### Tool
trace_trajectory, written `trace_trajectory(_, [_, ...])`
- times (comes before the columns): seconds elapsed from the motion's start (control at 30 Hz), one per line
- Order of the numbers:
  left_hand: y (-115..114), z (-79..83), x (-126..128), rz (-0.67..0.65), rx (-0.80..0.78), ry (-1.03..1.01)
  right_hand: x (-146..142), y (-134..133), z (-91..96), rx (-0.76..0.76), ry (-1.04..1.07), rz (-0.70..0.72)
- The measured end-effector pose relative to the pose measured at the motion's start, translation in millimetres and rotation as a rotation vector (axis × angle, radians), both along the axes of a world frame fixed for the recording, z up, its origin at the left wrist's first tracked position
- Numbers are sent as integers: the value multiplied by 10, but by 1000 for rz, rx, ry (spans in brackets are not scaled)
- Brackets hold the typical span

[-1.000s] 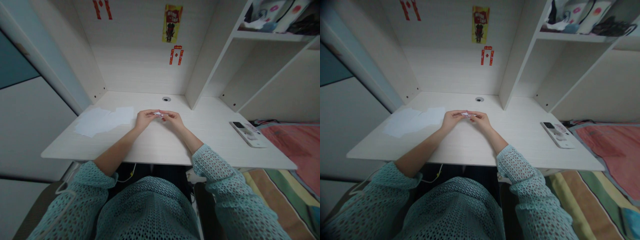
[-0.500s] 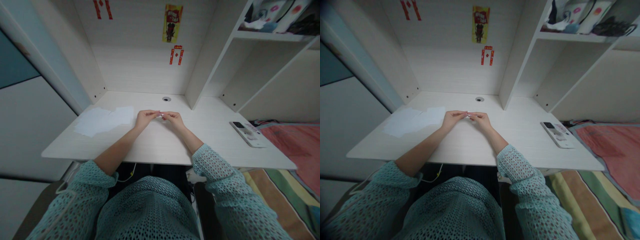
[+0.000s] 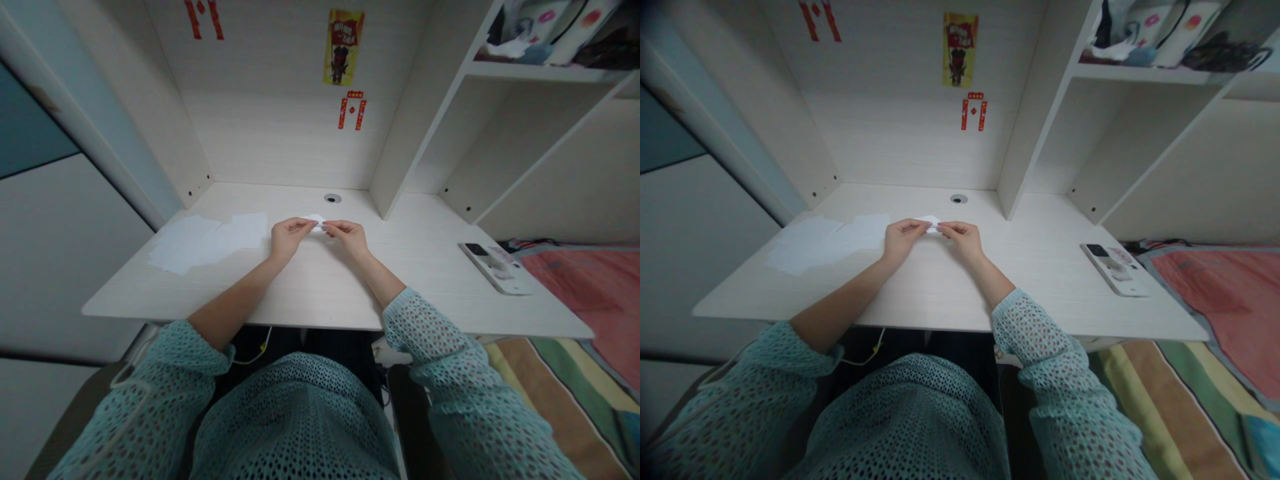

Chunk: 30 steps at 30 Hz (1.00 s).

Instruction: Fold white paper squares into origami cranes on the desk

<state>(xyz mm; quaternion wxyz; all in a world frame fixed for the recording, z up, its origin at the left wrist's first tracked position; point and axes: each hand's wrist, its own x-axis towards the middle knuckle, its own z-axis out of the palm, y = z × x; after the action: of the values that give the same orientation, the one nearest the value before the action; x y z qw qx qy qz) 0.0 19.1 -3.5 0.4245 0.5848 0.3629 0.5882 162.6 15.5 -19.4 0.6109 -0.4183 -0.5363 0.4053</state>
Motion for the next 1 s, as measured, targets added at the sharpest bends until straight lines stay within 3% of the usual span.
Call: trace_trajectory(1.0, [43,-80,28,27,-56,-86,1,-35,34,-11,55,7])
